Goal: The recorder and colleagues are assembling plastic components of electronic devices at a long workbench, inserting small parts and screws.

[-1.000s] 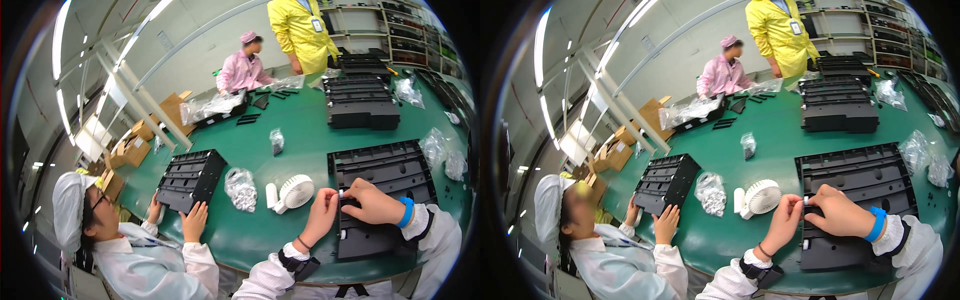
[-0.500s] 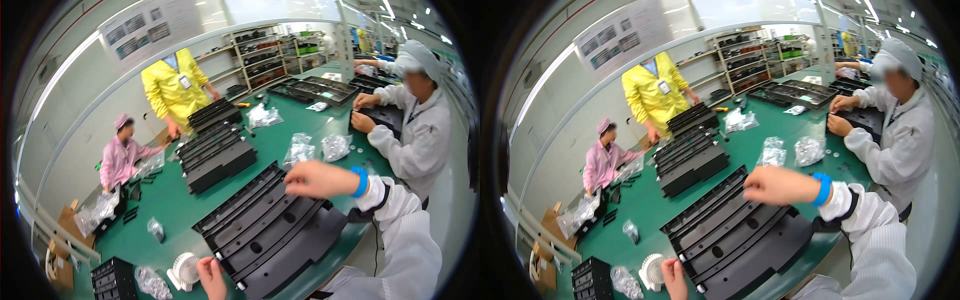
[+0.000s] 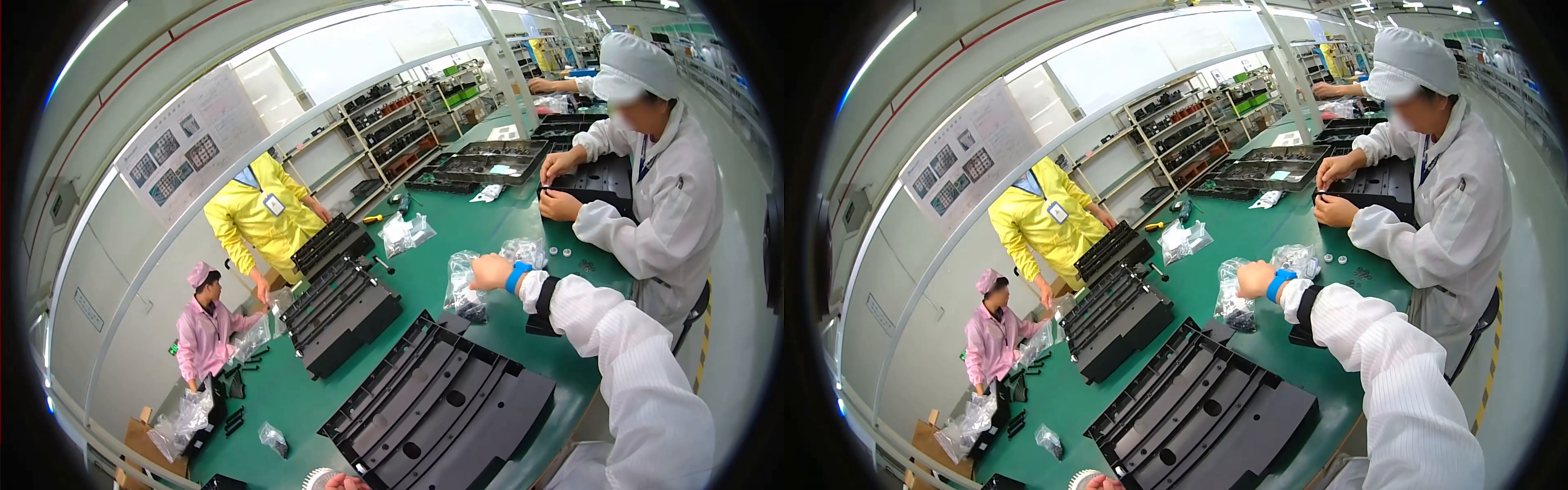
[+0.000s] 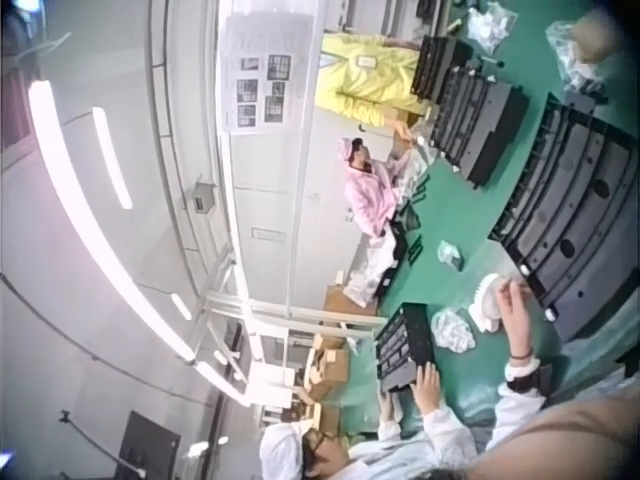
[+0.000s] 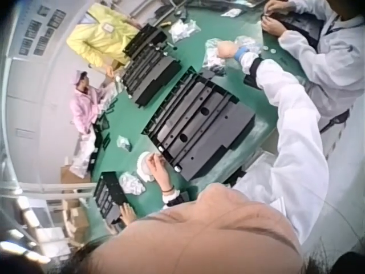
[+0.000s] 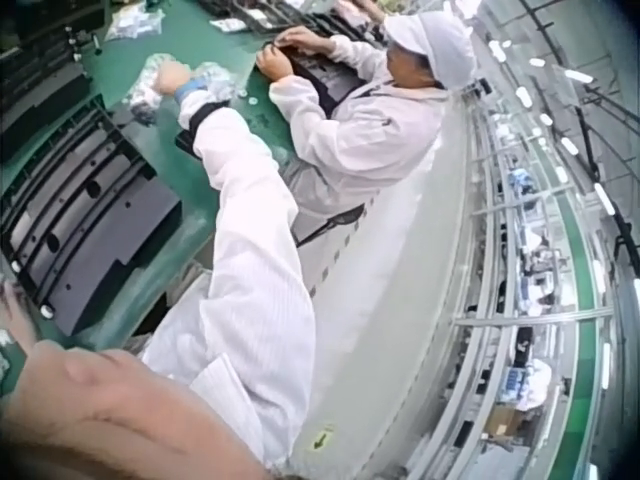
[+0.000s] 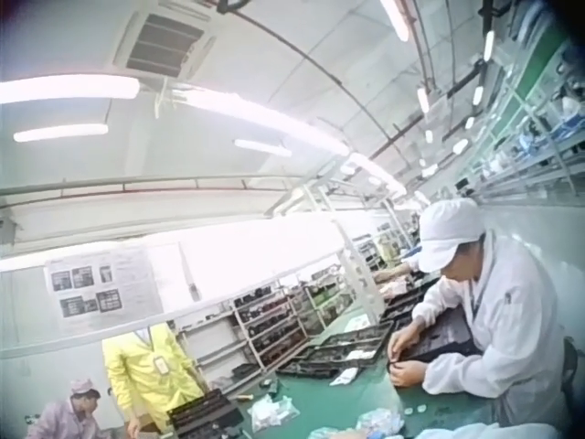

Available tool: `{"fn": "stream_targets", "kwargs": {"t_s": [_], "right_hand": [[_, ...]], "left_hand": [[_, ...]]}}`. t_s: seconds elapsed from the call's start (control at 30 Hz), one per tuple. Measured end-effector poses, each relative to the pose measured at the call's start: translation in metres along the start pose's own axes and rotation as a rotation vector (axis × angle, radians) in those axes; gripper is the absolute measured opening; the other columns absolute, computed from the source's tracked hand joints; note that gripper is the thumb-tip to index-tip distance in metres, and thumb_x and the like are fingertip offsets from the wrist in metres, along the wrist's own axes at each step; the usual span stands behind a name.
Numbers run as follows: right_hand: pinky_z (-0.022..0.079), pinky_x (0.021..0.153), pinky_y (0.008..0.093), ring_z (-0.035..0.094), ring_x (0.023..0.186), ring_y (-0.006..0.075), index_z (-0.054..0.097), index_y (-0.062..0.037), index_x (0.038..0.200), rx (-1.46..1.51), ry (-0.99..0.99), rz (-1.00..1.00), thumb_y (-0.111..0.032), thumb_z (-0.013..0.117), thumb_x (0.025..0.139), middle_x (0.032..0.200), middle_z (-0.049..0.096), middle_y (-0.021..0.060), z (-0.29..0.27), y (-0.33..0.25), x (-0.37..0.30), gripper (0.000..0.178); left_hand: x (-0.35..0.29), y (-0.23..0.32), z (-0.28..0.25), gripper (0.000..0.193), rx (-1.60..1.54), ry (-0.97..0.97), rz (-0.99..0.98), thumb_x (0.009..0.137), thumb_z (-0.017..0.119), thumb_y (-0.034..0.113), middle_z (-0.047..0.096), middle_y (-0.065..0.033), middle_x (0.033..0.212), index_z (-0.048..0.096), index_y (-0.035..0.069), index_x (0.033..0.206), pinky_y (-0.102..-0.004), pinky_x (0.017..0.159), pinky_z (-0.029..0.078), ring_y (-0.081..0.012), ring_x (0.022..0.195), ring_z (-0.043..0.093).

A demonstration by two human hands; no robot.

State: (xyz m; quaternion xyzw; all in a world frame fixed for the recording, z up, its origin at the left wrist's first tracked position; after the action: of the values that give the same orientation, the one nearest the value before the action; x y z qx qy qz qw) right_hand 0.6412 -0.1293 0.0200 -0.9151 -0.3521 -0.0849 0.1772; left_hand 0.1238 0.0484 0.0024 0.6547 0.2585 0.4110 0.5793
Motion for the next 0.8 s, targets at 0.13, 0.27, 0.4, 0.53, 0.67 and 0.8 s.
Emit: {"fn": "stream_targets", "kwargs": {"t_s": [0.13,0.27,0.4,0.53,0.67,0.8], "right_hand": [[0.053,0.071,0.0465,0.066,0.08,0.038,0.068,0.0003,0.078,-0.107,-0.178,-0.026,-0.011,0.062,0.065,0.083,0.067,0.0217,0.002,0.0,0.0,0.018],[0.052,0.076,0.0414,0.066,0.088,0.033,0.07,-0.0042,0.085,-0.298,-0.243,0.039,-0.009,0.066,0.065,0.093,0.068,0.018,-0.038,-0.014,-0.013,0.022],[0.051,0.077,0.0415,0.065,0.091,0.031,0.07,-0.0056,0.09,-0.212,-0.259,0.122,-0.031,0.074,0.07,0.095,0.068,0.0144,-0.055,-0.014,0.003,0.033],[0.045,0.091,0.0457,0.059,0.105,0.0368,0.062,-0.0015,0.111,0.404,0.124,0.132,-0.049,0.071,0.073,0.107,0.065,0.0194,-0.02,0.034,0.055,0.062],[0.036,0.101,0.0492,0.043,0.123,0.0436,0.04,-0.0031,0.136,0.445,0.034,0.225,-0.065,0.068,0.066,0.135,0.044,0.026,0.023,0.054,0.08,0.097],[0.044,0.088,0.0513,0.06,0.098,0.0345,0.066,-0.0022,0.094,0.255,-0.213,0.09,-0.046,0.084,0.05,0.102,0.065,0.0165,0.037,0.023,0.087,0.065]], "left_hand": [[0.001,0.003,0.003,0.014,-0.011,0.003,-0.016,0.096,0.05,0.014,0.052,-0.0018,0.084,0.05,0.005,0.107,-0.0194,0.06,0.04,-0.0072,0.067,0.047],[-0.001,0.006,0.0,0.015,-0.011,0.045,-0.02,0.096,0.051,0.014,0.051,-0.0009,0.084,0.051,0.006,0.11,-0.0191,0.061,0.039,-0.0068,0.068,0.046],[-0.003,0.005,-0.003,0.016,-0.017,0.05,-0.03,0.096,0.051,0.014,0.051,-0.0007,0.084,0.05,0.007,0.11,-0.0188,0.061,0.039,-0.0065,0.068,0.046],[-0.001,0.007,0.004,0.016,-0.018,0.018,-0.026,0.096,0.051,0.014,0.052,-0.0009,0.084,0.05,0.007,0.11,-0.0184,0.062,0.039,-0.0065,0.068,0.047],[-0.001,0.01,0.01,0.015,0.072,0.018,-0.015,0.096,0.051,0.014,0.053,-0.0009,0.084,0.05,0.007,0.11,-0.0194,0.063,0.04,-0.0069,0.069,0.048],[-0.003,0.009,0.005,0.014,0.046,0.097,-0.047,0.096,0.051,0.015,0.053,-0.0006,0.085,0.05,0.007,0.108,-0.0213,0.065,0.043,-0.0076,0.071,0.051]]}}
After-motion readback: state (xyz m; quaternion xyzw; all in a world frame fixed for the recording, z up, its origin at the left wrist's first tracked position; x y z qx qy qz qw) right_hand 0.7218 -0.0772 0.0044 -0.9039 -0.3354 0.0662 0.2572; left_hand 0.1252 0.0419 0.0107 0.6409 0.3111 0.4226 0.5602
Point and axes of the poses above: each hand's wrist, its own x-axis towards the middle knuckle, its own z-axis out of the palm, y = z × x, the point moved 4 cm from there along x, towards the middle knuckle
